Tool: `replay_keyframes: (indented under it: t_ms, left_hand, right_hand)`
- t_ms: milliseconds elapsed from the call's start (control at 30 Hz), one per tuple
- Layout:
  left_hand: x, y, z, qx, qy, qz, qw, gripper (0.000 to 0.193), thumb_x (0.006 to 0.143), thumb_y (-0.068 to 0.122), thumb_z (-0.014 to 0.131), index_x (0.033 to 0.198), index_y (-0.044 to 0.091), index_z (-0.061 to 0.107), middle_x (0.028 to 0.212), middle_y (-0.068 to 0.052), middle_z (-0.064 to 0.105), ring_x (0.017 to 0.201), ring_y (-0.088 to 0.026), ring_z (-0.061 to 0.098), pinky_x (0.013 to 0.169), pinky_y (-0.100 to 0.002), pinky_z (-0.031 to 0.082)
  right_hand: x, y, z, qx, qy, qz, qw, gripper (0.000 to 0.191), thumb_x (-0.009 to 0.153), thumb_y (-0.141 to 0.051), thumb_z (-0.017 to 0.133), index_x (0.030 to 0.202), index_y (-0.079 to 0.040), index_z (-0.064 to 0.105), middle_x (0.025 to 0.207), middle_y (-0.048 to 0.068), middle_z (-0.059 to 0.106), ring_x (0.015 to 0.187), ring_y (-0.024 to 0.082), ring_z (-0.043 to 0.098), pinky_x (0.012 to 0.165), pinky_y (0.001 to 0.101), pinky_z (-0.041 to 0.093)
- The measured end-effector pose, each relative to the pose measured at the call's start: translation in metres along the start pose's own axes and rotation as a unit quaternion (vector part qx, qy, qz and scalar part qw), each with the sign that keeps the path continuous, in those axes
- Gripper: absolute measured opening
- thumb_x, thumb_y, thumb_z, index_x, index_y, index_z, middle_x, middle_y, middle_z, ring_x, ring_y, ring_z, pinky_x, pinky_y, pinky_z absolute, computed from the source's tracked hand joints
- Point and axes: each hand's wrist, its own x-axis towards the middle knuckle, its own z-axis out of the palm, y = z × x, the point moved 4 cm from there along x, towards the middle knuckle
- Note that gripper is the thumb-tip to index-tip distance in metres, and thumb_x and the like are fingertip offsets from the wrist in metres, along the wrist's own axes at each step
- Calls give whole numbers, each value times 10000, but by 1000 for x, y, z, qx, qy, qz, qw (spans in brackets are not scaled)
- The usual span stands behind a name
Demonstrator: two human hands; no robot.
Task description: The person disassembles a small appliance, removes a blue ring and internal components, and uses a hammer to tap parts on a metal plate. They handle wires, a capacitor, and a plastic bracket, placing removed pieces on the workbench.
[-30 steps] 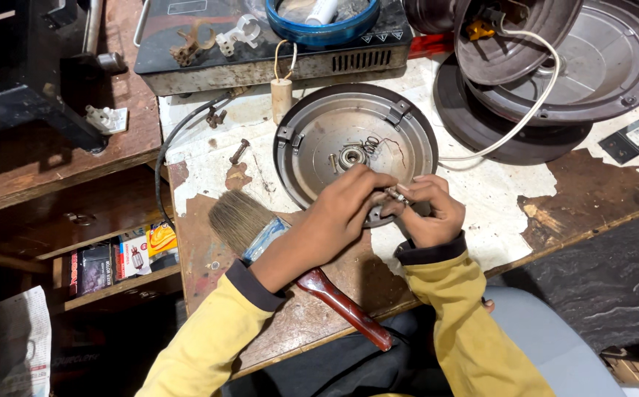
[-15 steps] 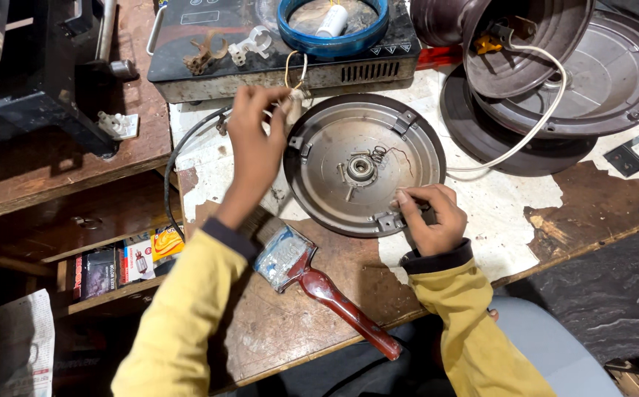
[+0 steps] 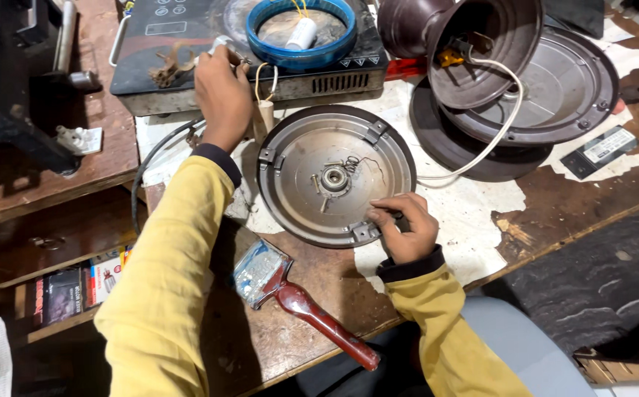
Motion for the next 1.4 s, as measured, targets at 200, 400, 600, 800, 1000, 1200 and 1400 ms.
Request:
replay_keyframes:
  t_ms: [200, 400, 600, 800, 1000, 1200, 1400]
  left_hand:
    - [-2, 32, -28, -46, 12, 20, 999, 193, 932, 91, 757, 1059, 38, 621, 1010, -171, 641, 939, -397, 636, 798, -506, 474]
    - [-45, 92, -87, -158, 28, 139, 977, 235, 894, -64, 650, 1110, 12, 593, 1033, -178, 570, 947, -323, 637, 825, -409, 527]
    - [-76, 113, -104, -179, -83, 40, 979, 111, 990, -7, 659, 1077, -11, 590, 942, -159, 587, 812, -285, 640, 732, -395, 513]
    - [-88, 108, -111, -190, -75, 82, 976, 130, 1025, 6, 654, 1141, 24, 597, 1022, -113, 621, 935, -258, 638, 844, -395, 518]
    - [-117, 106, -95, -13, -249, 160, 955, 345, 875, 65, 734, 1190, 33, 597, 1076, -168, 614, 1010, -342, 549, 865, -461, 472]
    - [-118, 107, -75, -37, -334, 198, 921, 555, 783, 11, 738, 1300, 33, 537, 1191, -173, 638, 1156, -369, 561, 1007, -450, 466]
    - [-123, 115, -53, -109, -453, 105, 878, 808, 819, 170, 818, 1468, 47, 354, 1249, -243, 596, 1189, -420, 546, 1025, -471, 430]
  right_hand:
    - [5, -6, 1, -6, -2, -8, 1000, 199, 847, -56, 839, 1017, -28, 740, 944, 73, 740, 909, 189, 676, 869, 308, 530]
    - [3, -1, 1, 85, 32, 20, 996, 335, 912, -31, 777, 1225, -31, 658, 1087, 75, 697, 999, 211, 692, 955, 321, 551]
    - [4, 5, -5, -70, 38, -24, 997, 375, 941, -147, 777, 1285, -74, 647, 1388, 131, 603, 1354, 313, 429, 1184, 494, 360]
    - [6, 13, -9, -91, 37, -25, 995, 665, 960, -246, 737, 1549, -97, 466, 1736, 174, 268, 1636, 378, 51, 1358, 566, 71]
    - [9, 49, 10, 158, -42, 105, 981, 865, 980, -141, 693, 1661, -65, 165, 1679, 301, 248, 1553, 428, 300, 1292, 549, 277]
    - [8, 69, 7, 392, -24, 221, 893, 956, 896, 3, 657, 1629, -93, 52, 1582, 305, 343, 1414, 364, 480, 1137, 503, 490]
    - [7, 62, 5, 399, -49, 148, 904, 921, 926, 77, 649, 1665, -56, 115, 1625, 303, 329, 1497, 353, 441, 1240, 487, 443]
